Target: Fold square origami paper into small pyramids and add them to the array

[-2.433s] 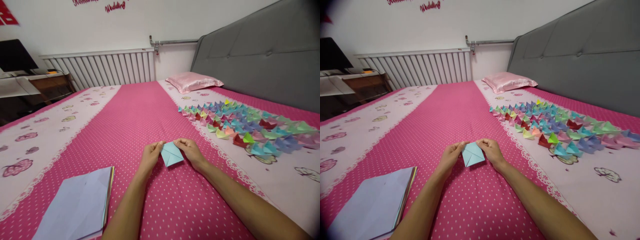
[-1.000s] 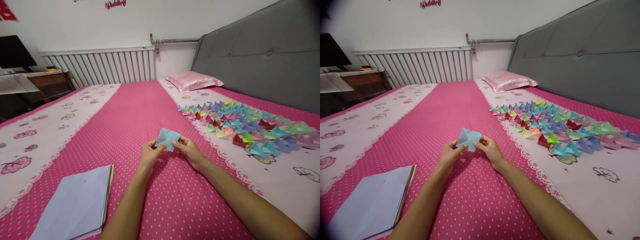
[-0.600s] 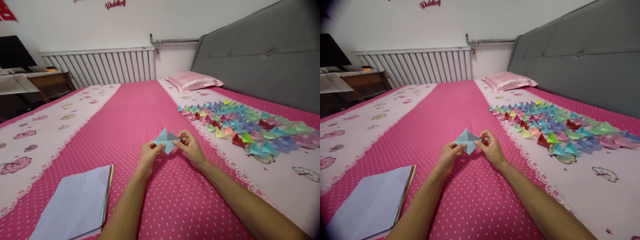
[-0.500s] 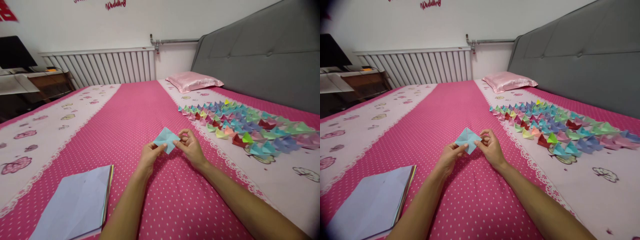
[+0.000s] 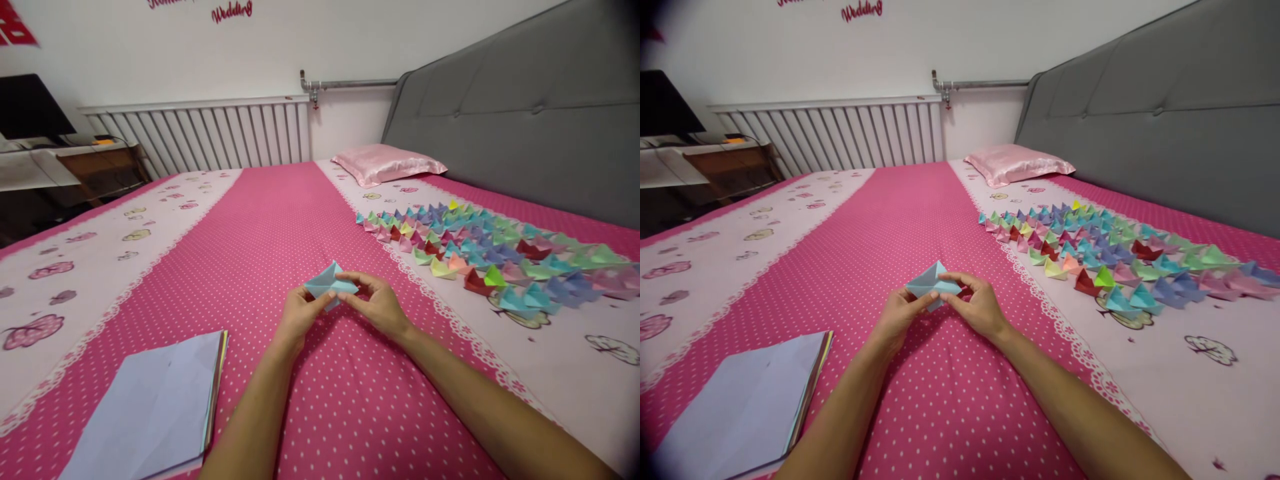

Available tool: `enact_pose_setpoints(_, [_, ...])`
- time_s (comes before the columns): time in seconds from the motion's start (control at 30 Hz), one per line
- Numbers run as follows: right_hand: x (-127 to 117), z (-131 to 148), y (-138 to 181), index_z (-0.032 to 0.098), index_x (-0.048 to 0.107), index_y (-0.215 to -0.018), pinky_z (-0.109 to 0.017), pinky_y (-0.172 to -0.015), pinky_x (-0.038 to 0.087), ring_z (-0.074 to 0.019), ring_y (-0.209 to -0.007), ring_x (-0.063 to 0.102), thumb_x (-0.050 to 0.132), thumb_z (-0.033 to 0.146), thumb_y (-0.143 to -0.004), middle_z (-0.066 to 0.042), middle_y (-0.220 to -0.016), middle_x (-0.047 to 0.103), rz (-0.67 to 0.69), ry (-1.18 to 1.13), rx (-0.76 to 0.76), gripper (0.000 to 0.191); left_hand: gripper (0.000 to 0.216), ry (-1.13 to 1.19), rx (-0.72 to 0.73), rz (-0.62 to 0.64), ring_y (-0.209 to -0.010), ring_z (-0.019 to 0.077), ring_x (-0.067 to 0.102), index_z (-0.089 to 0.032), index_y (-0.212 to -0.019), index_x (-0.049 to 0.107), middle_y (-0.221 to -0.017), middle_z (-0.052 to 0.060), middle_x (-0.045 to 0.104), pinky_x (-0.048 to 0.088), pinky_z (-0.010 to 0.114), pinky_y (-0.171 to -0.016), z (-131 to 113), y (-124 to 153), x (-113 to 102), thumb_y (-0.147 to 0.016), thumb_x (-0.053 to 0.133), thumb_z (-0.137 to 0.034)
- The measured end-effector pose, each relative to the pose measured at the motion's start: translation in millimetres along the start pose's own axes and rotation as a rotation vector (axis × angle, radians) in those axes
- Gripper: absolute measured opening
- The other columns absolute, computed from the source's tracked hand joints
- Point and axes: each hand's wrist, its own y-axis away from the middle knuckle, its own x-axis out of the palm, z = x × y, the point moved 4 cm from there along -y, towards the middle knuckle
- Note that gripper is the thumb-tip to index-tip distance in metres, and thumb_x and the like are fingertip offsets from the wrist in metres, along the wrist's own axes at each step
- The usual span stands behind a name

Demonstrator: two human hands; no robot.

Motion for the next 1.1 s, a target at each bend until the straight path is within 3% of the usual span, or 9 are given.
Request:
enact_pose_setpoints(0.2, [-1.8, 0.7, -0.8, 0.022, 0.067, -0.098, -0.035, -0.073, 0.050, -0.0192, -0.082, 0.063, 0.065, 0.034, -0.072, -0.007, -0.096, 0.068, -0.002, 0.032, -0.008, 0.029, 0.031, -0.004, 0.020, 0.015, -0.067, 0.0135, 0.057, -0.015, -0.087, 0.071, -0.082, 0.009, 0.069, 0.040, 0.025, -0.063, 0.3, -0.4, -0.1, -0.061, 0.075, -0.031])
enact_pose_setpoints(0.5, [-6.4, 1.5, -2.0, 0.022, 0.071, -0.088, -0.030, -0.065, 0.045, -0.0171, -0.073, 0.058, 0.063, 0.036, -0.076, -0.004, -0.077, 0.064, -0.042, 0.204, -0.098, 0.020, 0.024, -0.014, 0.020, -0.056, -0.060, 0.0116, 0.055, -0.013, -0.076, 0.071, -0.070, 0.007, 0.067, 0.040, 0.024, -0.058, 2.3, -2.1, -2.6, -0.058, 0.077, -0.029])
enact_pose_setpoints(0.7, [-5.1, 1.3, -1.8, 0.022, 0.071, -0.081, -0.031, -0.068, 0.045, -0.0176, -0.073, 0.060, 0.063, 0.036, -0.075, -0.004, -0.077, 0.067, -0.038, 0.154, -0.073, 0.017, 0.026, -0.006, 0.040, -0.102, -0.056, 0.0106, 0.053, -0.013, -0.069, 0.066, -0.063, 0.004, 0.064, 0.039, 0.023, -0.054, -1.9, -1.3, -1.4, -0.054, 0.079, -0.029])
enact_pose_setpoints(1.1, [-2.3, 0.5, -2.0, 0.022, 0.071, -0.076, -0.030, -0.065, 0.047, -0.0169, -0.068, 0.061, 0.062, 0.036, -0.075, -0.002, -0.072, 0.069, -0.026, 0.080, -0.054, 0.017, 0.022, -0.015, 0.031, -0.065, -0.060, 0.0130, 0.055, -0.014, -0.072, 0.072, -0.067, 0.006, 0.067, 0.040, 0.025, -0.058, -1.5, -0.5, -1.4, -0.059, 0.076, -0.032])
